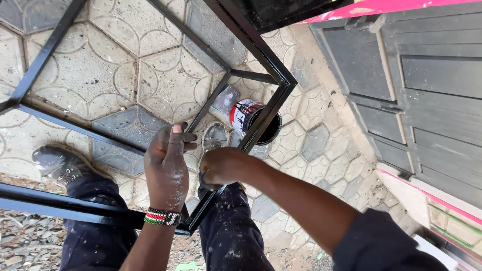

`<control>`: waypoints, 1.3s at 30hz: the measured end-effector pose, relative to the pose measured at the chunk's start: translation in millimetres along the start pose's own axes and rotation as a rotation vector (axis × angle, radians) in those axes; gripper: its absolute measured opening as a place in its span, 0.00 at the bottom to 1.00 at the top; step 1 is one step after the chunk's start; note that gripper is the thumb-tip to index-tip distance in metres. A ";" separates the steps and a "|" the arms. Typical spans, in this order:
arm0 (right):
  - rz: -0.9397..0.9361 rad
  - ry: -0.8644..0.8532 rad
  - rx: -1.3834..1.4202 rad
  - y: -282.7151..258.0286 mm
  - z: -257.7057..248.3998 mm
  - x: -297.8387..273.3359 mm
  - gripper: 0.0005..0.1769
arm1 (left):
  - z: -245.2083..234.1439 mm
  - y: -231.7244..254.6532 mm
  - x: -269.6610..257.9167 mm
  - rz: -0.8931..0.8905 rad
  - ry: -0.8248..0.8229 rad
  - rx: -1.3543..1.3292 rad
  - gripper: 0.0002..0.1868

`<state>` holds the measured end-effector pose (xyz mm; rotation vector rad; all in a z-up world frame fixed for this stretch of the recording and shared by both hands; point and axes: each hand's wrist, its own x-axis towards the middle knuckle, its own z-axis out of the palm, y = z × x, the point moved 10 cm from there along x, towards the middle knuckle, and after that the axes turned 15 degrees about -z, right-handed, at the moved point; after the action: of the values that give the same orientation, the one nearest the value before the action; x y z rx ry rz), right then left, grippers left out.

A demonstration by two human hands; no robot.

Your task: Applying black paint to a metal furniture frame using a small foam applicator

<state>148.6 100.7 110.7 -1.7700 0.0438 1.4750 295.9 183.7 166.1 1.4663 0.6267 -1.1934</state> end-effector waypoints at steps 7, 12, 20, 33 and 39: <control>0.372 0.692 -0.021 135.8 -164.5 -179.8 0.26 | 9.5 -21.5 11.7 0.082 -0.069 -0.028 0.20; 0.349 0.597 -0.468 151.9 -176.8 -169.6 0.15 | 5.3 -36.4 17.2 0.057 0.007 0.033 0.19; 0.271 0.373 -0.217 69.6 -34.3 -102.2 0.17 | -13.6 -35.7 26.9 0.072 0.012 -0.029 0.19; -0.173 0.541 -0.555 -8.6 10.2 -28.5 0.15 | -48.7 -15.8 0.0 0.080 0.071 -0.094 0.18; 0.288 0.333 -0.936 154.9 -155.3 -8.9 0.11 | -46.5 -55.5 13.6 0.056 0.036 -0.012 0.20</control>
<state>193.7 -98.6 30.6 -2.8526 -0.2752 1.4888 267.9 239.2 126.6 1.4884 0.6120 -1.1204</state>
